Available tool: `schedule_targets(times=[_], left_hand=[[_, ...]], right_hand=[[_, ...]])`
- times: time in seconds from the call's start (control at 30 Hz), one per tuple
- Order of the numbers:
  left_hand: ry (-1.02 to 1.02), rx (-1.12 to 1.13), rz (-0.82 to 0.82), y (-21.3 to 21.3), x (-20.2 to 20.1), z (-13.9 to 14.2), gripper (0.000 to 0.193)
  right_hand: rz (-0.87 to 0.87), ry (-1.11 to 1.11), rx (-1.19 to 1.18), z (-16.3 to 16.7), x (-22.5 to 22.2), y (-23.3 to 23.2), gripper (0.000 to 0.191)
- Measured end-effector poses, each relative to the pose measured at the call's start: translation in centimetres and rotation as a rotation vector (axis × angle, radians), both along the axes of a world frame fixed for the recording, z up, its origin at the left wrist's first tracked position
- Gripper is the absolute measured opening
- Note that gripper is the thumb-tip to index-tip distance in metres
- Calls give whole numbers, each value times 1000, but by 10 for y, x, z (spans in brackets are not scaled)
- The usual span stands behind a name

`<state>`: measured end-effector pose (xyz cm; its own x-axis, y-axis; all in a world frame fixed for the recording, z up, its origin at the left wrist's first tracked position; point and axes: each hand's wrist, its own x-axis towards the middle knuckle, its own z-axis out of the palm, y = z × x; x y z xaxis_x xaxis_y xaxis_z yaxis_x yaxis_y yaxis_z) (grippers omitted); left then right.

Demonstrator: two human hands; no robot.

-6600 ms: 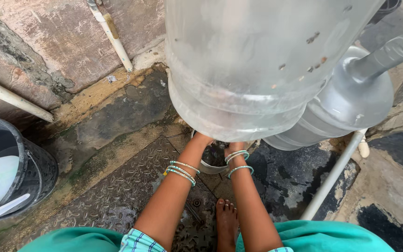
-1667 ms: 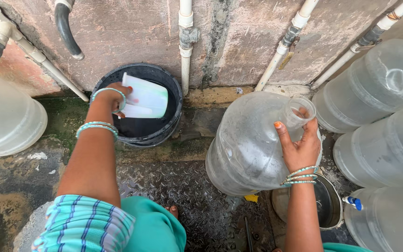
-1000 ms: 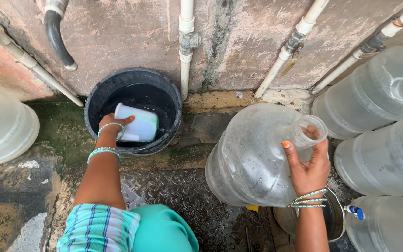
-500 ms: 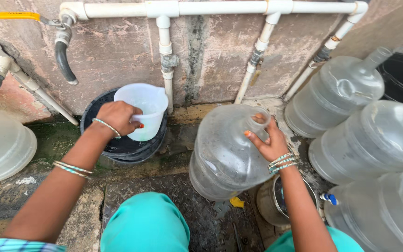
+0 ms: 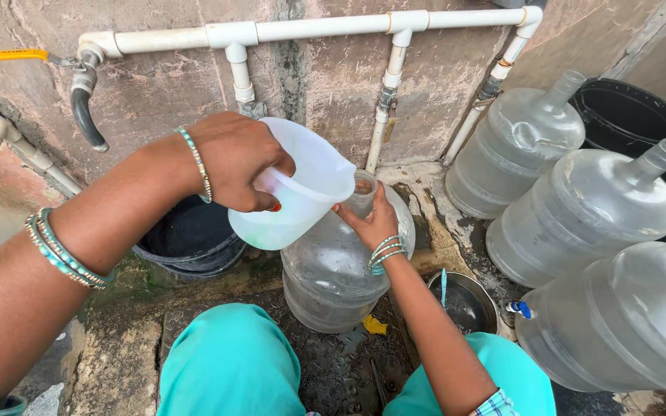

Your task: The person cleans large plastic water dispensers by rinsing them with water from a jug, scrubbing the interior with a toothbrush, and adding small stones. The person handles multiple dispensers, pouring water and scrubbing each one.

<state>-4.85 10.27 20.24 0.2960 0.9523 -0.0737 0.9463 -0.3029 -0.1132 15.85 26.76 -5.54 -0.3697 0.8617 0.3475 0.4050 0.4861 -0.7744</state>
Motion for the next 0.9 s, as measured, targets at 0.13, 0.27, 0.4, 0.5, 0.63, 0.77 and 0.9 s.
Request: schedule_targets(times=[0.13,0.27,0.4,0.5,0.63,0.77,0.9], left_hand=[[56,-14,-7,11,18,4,49],[129,-10,2,24,26,1,52],[211,-21,-10,38,33,-1,53],[269,-31,-39,46,40,0,52],[280,-6,-78,55,45,3,45],[308,-18,-80,61,47,4,44],[335,-5,-82,68,46,5,47]], right_hand=[[34,51,44,0,3,1,79],[13,11,78,-5,1,4,80],[16,-27,64,-4,-2,8,80],[-17,-130,-19,0,-3,9,89],[-32,-165,-19,5,-4,9,95],[0,-77,15,3,-3,10,88],[10,-67,69,-2,-3,15,85]])
